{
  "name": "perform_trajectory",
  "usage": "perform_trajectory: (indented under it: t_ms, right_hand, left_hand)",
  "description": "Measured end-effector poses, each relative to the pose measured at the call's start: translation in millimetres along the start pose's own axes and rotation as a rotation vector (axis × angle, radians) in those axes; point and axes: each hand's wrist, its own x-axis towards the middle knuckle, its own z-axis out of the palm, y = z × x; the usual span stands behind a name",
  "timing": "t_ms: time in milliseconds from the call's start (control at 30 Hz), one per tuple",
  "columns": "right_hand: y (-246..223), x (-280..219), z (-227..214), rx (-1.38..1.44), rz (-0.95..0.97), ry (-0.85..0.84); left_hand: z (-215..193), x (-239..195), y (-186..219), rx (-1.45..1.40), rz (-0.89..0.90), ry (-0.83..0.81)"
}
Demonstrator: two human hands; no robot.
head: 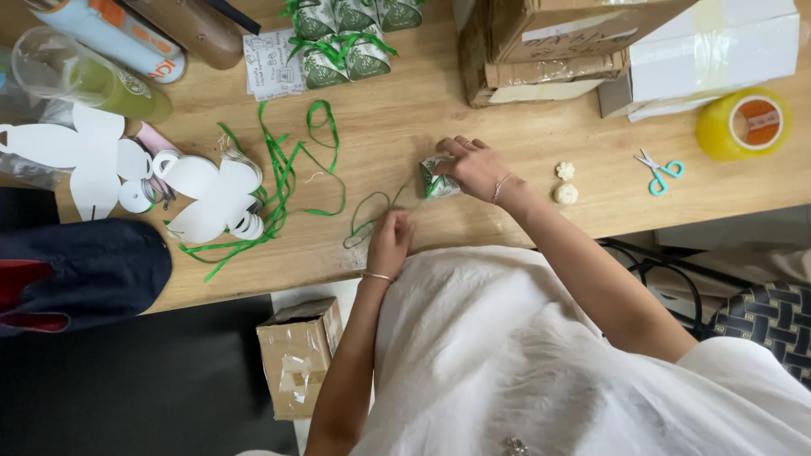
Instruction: Packing items into small gift boxes and tying them with green ribbon.
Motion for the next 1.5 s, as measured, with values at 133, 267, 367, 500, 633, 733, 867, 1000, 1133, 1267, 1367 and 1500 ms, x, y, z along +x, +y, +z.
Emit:
perform_trajectory:
  t_ms: [133, 267, 367, 500, 633, 733, 867, 1000, 1133, 1267, 1367, 1500]
  right_hand:
    - [22.7, 14.9, 1.9, -0.001, 0.031, -0.14]
    - [39.0, 49.8, -28.8, 0.218, 0.286, -0.054]
    - [57.0, 82.6, -46.6, 0.158, 0.31, 0.134]
    - [89.0, 134.9, -42.1, -0.01, 0.29, 0.339]
    - [115.6, 179.0, -16.3, -0.003, 0.427, 0.247]
    - [126.2, 198.5, 3.7, -0.049, 0.462, 0.232]
    - [134.3, 211.1, 28.4, 0.081, 0.599, 0.065]
    - [157.7, 211.4, 63.8, 0.007, 0.507, 0.166]
    - [113.8, 200.3, 14.8, 0.107, 0.576, 0.102]
    - [63.1, 160.5, -7.2, 0.192, 0.394, 0.386]
    - [29.6, 118.1, -5.8, 0.255, 0.328, 0.415]
    - [-16.0, 51.7, 8.1, 0.431, 0.424, 0.299]
  left_hand:
    - [-9.4, -7.3, 5.7, -0.032, -0.019, -0.022]
    - [-16.2, 11.1, 10.9, 0.103, -0.11, 0.054]
    - [-10.4, 22.1, -2.6, 0.156, -0.122, 0.102]
    - [-8.7, 23.4, -8.6, 0.167, -0.081, 0.143]
    - [-14.1, 25.6, 3.1, 0.14, -0.09, 0.15]
    - [-12.7, 26.5, 1.7, 0.133, -0.092, 0.163]
    - [-13.2, 26.9, 3.3, 0.139, -0.101, 0.183]
    - [-13.8, 27.8, 3.0, 0.138, -0.082, 0.171]
    - [-19.0, 30.2, 6.0, 0.141, -0.087, 0.164]
    - [-24.9, 29.4, 5.8, -0.111, -0.273, -0.058]
    - [-55.5, 35.9, 35.9, -0.329, -0.375, -0.082]
    - [-109.3, 40.9, 55.2, -0.001, -0.108, 0.428]
